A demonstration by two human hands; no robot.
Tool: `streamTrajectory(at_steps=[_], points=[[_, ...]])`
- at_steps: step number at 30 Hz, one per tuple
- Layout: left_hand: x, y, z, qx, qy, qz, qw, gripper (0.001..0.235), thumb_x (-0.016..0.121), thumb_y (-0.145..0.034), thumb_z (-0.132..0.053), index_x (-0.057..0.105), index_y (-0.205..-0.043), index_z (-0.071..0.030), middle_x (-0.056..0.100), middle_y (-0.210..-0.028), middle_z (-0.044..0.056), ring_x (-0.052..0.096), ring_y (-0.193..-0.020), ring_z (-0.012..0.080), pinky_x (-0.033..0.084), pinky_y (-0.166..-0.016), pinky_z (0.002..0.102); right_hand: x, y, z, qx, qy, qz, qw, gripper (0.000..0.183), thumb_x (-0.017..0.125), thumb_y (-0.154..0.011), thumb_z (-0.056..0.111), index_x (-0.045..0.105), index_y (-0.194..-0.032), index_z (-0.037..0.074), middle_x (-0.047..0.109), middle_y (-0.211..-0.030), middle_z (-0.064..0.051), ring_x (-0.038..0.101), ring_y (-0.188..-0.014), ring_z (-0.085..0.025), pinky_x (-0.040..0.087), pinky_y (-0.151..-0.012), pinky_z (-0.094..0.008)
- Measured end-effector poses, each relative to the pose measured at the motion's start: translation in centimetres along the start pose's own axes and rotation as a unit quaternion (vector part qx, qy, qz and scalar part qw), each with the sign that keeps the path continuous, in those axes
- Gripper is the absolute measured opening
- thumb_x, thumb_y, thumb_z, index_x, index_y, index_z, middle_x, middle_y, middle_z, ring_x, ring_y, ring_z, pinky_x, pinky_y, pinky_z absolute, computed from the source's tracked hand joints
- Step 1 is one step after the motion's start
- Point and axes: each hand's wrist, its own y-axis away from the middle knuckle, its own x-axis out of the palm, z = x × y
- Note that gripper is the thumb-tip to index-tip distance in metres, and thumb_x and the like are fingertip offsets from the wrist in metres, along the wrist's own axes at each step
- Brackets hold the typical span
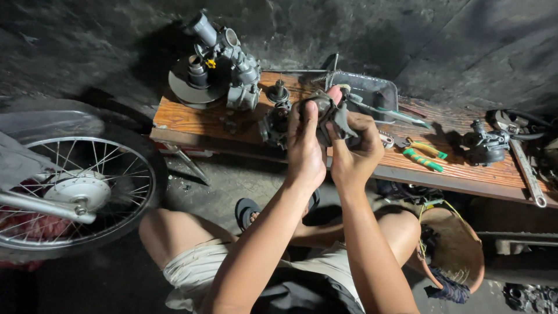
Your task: The person cleans a disassembled carburetor part using a rag and a toothbrush. They wipe the exterior and interior of the component, then scrub it with the toothbrush before wiping it again with the rag.
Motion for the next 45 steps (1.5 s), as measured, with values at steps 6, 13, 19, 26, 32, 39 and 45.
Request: streamTrajectory(at_steps=[6,13,19,26,32,39,45], points=[[-0.2,-0.3,0.1,0.036,-0.094,0.026,0.995,0.016,0.059,-0.109,-0.024,0.065,-0.109,-0.009,0.074,-0.113,0.015,0.067,-0.114,0.0224,0.056,-0.101,0.042,-1.2,0.9,-1.3,-0.027,0.021,0.042,0.999,0.023,0.087,-0.078,-0.011,0.067,-0.088,-0.006,0.064,-0.086,-0.019,0.068,-0.085,-0.030,0.054,-0.079,-0.040],[-1.5,0.6,-1.1,0.062,-0.262,0.092,0.959,0.020,0.057,-0.109,-0.028,0.067,-0.118,-0.013,0.074,-0.113,0.009,0.063,-0.112,0.0135,0.052,-0.101,0.038,-1.0,-0.1,0.5,-0.026,0.021,0.007,0.999,0.022,0.082,-0.081,-0.013,0.062,-0.084,-0.007,0.060,-0.077,-0.018,0.064,-0.077,-0.024,0.051,-0.070,-0.037],[-0.4,1.2,-1.9,0.049,-0.275,0.134,0.951,0.030,0.045,-0.114,-0.036,0.064,-0.124,-0.016,0.070,-0.116,0.004,0.057,-0.112,0.0108,0.047,-0.105,0.038,-1.9,-0.5,1.1,0.022,0.071,0.053,0.996,0.025,0.089,-0.072,-0.008,0.065,-0.075,-0.001,0.057,-0.064,-0.014,0.057,-0.065,-0.014,0.045,-0.057,-0.034],[-3.0,0.8,-1.6,0.066,-0.374,0.165,0.910,0.026,0.044,-0.112,-0.029,0.062,-0.117,-0.011,0.065,-0.101,0.008,0.059,-0.099,0.0163,0.049,-0.093,0.038,-2.7,-2.4,2.2,0.026,0.059,0.017,0.998,0.006,0.075,-0.097,-0.003,0.074,-0.097,0.003,0.062,-0.076,-0.008,0.051,-0.081,-0.009,0.048,-0.069,-0.029],[-2.6,1.2,-2.0,-0.024,-0.376,0.198,0.905,0.048,0.029,-0.110,-0.048,0.055,-0.126,-0.010,0.061,-0.103,0.016,0.058,-0.098,0.0298,0.046,-0.092,0.048,-2.9,-1.9,2.4,-0.074,0.109,0.180,0.975,0.031,0.070,-0.088,0.002,0.075,-0.117,0.010,0.051,-0.109,-0.014,0.058,-0.099,-0.031,0.050,-0.094,-0.045],[-3.7,1.1,-1.3,0.003,-0.400,0.191,0.896,0.048,0.029,-0.109,-0.050,0.060,-0.120,-0.014,0.060,-0.090,0.013,0.061,-0.089,0.0260,0.051,-0.085,0.042,-2.5,-1.6,1.3,0.005,0.084,0.071,0.994,0.008,0.065,-0.103,0.003,0.073,-0.104,0.005,0.051,-0.101,-0.009,0.055,-0.102,-0.020,0.043,-0.097,-0.035],[-3.1,0.9,-1.3,0.019,-0.330,0.173,0.928,0.033,0.048,-0.107,-0.039,0.064,-0.112,-0.010,0.067,-0.096,0.009,0.061,-0.098,0.0159,0.048,-0.094,0.034,-3.3,-1.4,-0.3,0.049,0.071,0.049,0.995,0.012,0.065,-0.099,-0.007,0.073,-0.106,-0.001,0.060,-0.095,-0.014,0.055,-0.099,-0.014,0.048,-0.090,-0.036]])
